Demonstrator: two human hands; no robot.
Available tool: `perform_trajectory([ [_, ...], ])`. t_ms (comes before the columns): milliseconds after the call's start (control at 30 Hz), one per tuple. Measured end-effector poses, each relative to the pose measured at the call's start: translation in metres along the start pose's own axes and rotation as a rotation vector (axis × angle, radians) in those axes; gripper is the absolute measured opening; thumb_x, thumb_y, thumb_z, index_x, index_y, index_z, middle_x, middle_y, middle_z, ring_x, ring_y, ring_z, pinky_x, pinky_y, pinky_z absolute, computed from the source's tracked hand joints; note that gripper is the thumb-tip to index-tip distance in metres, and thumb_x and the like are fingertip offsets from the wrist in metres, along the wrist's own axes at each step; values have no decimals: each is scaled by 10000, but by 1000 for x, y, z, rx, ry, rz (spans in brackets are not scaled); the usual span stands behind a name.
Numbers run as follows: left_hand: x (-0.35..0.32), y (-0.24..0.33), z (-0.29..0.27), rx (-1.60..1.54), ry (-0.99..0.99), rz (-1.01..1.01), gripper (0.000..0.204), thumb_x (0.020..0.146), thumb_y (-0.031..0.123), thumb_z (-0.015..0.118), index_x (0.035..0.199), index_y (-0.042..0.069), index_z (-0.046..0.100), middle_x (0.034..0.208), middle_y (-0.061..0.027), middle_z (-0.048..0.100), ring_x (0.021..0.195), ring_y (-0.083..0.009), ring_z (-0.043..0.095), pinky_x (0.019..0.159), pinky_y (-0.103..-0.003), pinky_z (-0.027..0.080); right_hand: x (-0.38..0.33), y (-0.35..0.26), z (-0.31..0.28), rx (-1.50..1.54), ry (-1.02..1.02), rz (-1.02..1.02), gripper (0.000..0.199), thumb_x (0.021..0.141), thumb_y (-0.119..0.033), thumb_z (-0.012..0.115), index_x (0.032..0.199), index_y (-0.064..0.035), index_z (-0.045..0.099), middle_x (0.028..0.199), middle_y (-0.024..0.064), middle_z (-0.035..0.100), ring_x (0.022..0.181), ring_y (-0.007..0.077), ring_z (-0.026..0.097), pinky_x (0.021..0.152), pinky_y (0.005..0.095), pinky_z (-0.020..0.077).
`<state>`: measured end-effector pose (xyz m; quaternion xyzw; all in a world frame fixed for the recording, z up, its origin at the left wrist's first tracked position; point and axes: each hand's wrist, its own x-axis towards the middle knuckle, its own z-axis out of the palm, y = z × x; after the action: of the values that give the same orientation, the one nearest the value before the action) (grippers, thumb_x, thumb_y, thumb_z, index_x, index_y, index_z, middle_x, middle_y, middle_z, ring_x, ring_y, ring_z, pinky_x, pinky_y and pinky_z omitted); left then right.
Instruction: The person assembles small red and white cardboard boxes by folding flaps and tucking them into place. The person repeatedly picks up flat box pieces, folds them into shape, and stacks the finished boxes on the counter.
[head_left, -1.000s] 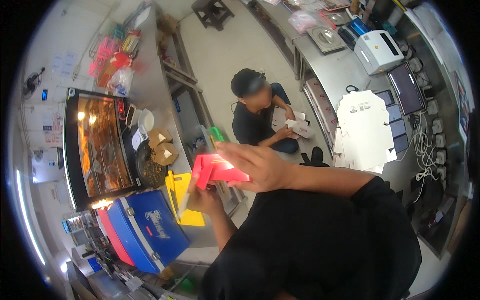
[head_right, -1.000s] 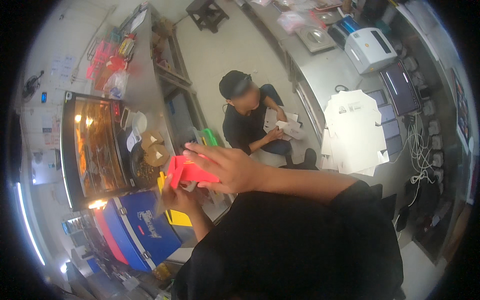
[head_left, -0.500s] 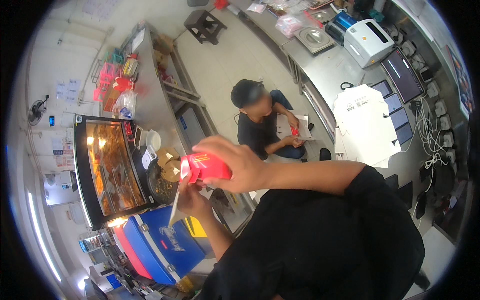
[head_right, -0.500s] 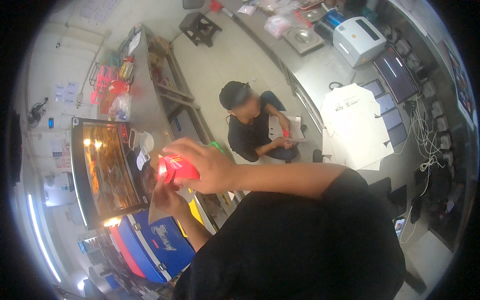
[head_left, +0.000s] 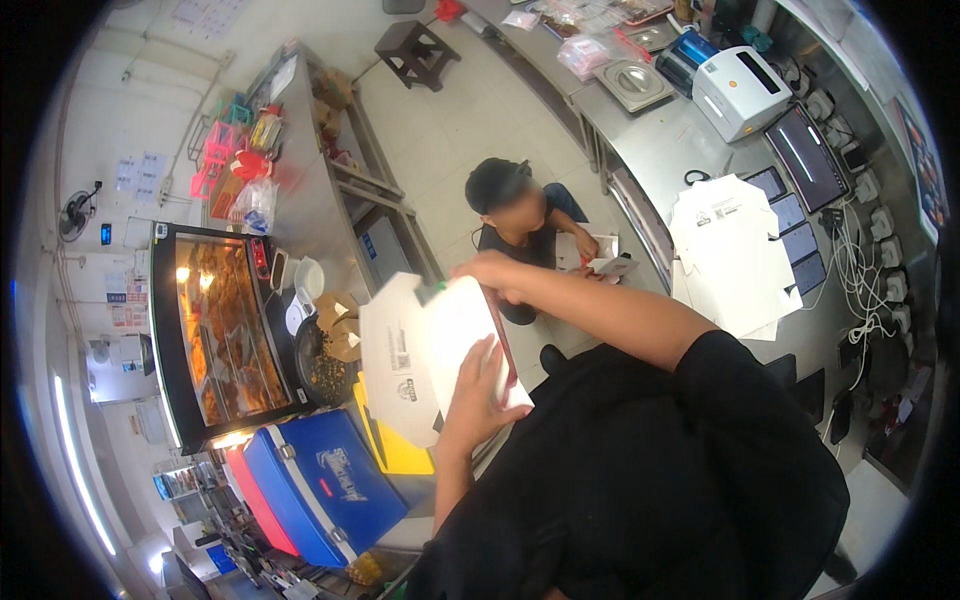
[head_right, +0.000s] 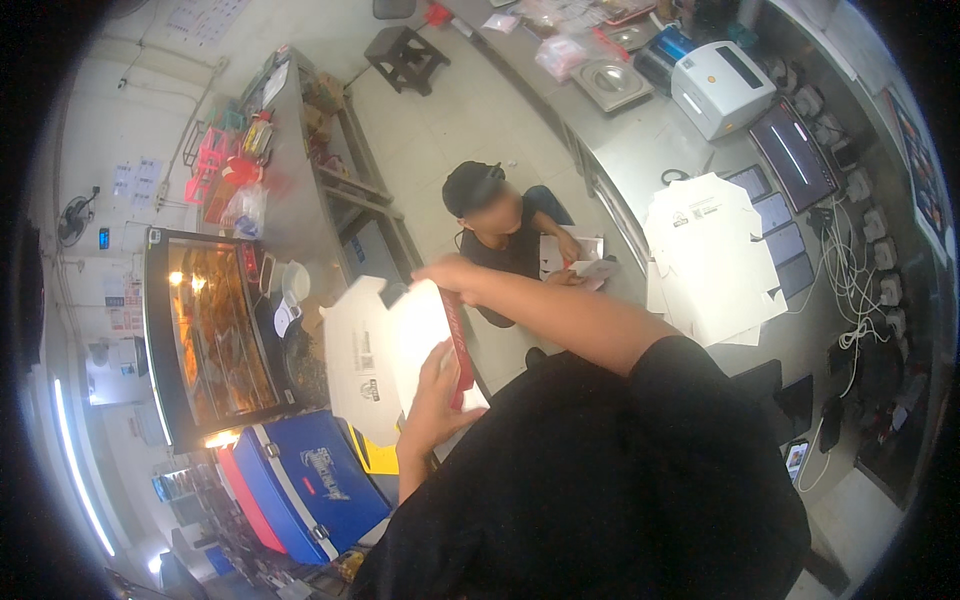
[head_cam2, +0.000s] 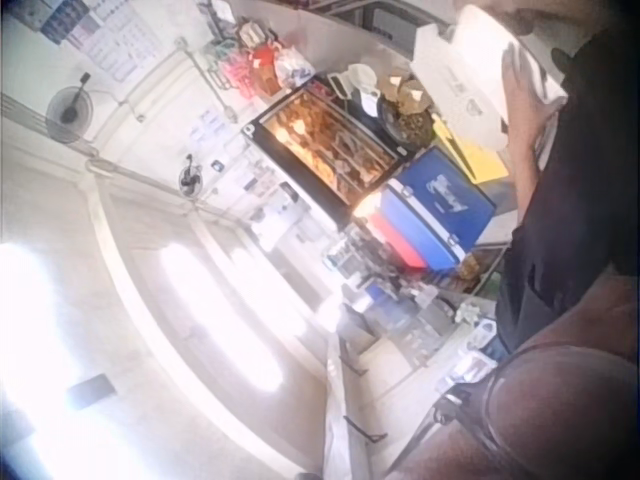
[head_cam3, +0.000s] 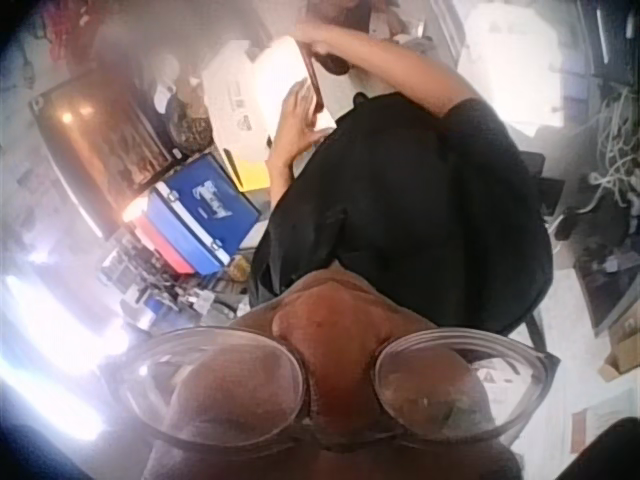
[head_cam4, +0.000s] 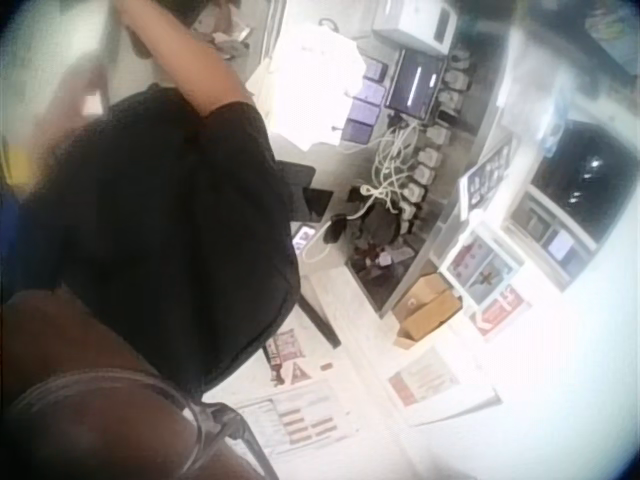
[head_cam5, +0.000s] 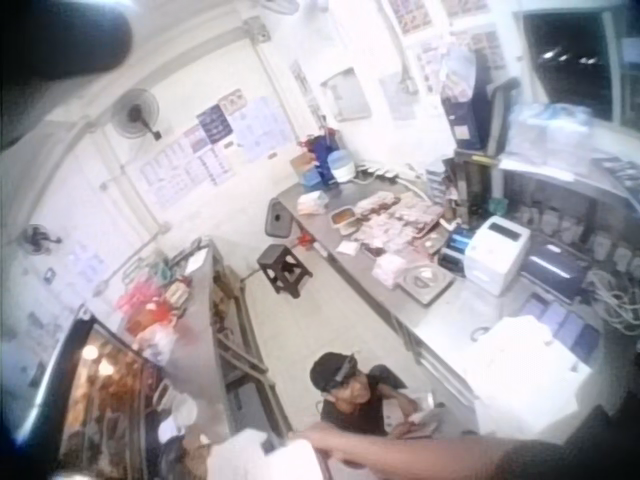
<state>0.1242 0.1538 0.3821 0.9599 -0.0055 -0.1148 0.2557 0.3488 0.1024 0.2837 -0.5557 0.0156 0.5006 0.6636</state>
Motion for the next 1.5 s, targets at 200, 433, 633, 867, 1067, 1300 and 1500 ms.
perform_trajectory([
  [200,-33,-6,-4,-278,-121,-104,841,764,172,875,1500,34,490,1536,-199,465,1435,-400,442,1202,-433,379,30,63,-5,67,-146,347,321,986,-212,666,1170,50,683,981,137,751,837,276,762,702,511,636],
  [433,-53,-25,20,-648,-68,-346,319,991,67,683,1295,-24,649,1193,-136,696,1105,-206,671,947,-335,538,39,145,-45,-1307,-324,-25,825,1071,-669,280,1089,38,705,1093,237,728,1076,376,691,991,496,504],
  [633,-71,-41,42,-1054,79,-541,233,1033,113,677,1222,-23,695,1067,-36,740,964,-107,660,883,-288,528,-79,51,-14,-797,-733,-405,497,1047,-441,607,1173,32,694,1073,225,731,1019,303,688,943,382,514],
  [867,-86,-55,58,-1394,158,-634,301,1081,173,596,1312,-11,653,1151,-67,738,1012,-146,708,922,-302,562,-90,62,-13,-548,-583,-581,291,979,-238,725,1139,5,707,1015,136,732,925,209,660,853,370,512],
  [1067,-85,-56,80,-1569,298,-653,276,1070,157,612,1291,-6,641,1183,-79,733,1023,-173,728,923,-327,597,-92,65,-8,-480,-639,-676,265,968,-196,730,1153,-8,707,1071,123,728,969,222,670,869,367,515],
  [1300,-77,-53,97,-1401,476,-624,244,1035,141,673,1230,-6,671,981,-55,756,757,-86,683,603,-223,495,-96,62,-2,-772,-653,-875,254,935,-260,734,1095,-63,729,1061,117,685,1076,296,654,971,427,429],
  [1500,-67,-42,92,-1168,513,-730,281,1014,159,710,1224,-27,724,874,-38,743,609,-35,564,487,-217,317,-95,74,-5,-1063,-458,-886,240,894,-237,722,1067,-72,729,1040,95,634,1076,287,632,937,453,423],
])
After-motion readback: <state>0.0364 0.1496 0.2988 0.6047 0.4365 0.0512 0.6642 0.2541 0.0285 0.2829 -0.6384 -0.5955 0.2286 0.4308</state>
